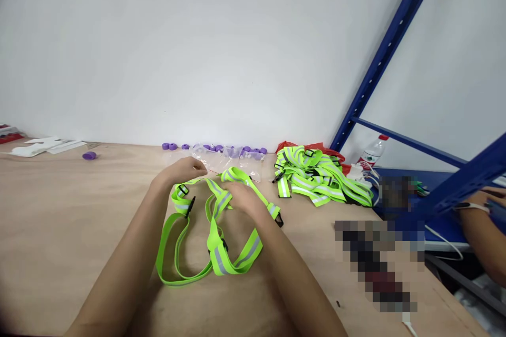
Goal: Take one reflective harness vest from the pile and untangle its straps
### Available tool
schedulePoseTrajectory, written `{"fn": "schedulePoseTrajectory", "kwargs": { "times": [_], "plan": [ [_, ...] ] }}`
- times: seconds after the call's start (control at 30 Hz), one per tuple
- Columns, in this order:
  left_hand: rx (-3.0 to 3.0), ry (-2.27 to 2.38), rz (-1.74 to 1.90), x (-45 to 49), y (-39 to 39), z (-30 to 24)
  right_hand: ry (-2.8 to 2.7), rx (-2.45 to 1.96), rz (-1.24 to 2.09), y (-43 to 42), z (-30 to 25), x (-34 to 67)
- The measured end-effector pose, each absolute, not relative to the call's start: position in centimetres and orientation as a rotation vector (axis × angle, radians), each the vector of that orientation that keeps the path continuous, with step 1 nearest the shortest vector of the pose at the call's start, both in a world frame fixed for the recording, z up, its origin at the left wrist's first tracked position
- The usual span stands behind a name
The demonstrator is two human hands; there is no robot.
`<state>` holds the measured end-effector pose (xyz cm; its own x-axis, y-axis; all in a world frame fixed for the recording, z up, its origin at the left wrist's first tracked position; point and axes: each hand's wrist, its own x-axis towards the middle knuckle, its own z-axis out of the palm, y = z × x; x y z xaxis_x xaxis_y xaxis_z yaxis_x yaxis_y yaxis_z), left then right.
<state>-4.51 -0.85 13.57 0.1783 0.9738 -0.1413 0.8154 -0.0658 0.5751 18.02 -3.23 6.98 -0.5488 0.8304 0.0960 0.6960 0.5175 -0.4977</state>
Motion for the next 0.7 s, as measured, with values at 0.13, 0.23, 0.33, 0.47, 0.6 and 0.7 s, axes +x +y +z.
{"fn": "schedulePoseTrajectory", "kwargs": {
  "times": [0.13,0.23,0.33,0.47,0.6,0.7],
  "plan": [
    [1.724,1.594,0.215,-1.9,-1.2,12.5,-2.42,-1.34,0.615,-2.6,6.6,18.7],
    [1.605,1.569,0.148,-0.6,-1.1,11.7,-2.363,-1.315,0.603,-2.4,7.4,19.2],
    [1.528,1.548,0.141,-0.4,-0.9,11.4,-2.253,-1.269,0.581,-2.5,8.6,19.6],
    [1.475,1.458,0.295,-0.5,-0.9,11.5,-2.086,-1.225,0.55,-2.7,9.5,19.5],
    [1.429,1.328,0.524,0.0,-1.0,11.7,-1.99,-1.179,0.541,-2.6,9.2,19.0],
    [1.389,1.259,0.621,0.5,-1.1,11.6,-1.957,-1.153,0.551,-2.5,8.8,18.7]
  ]
}}
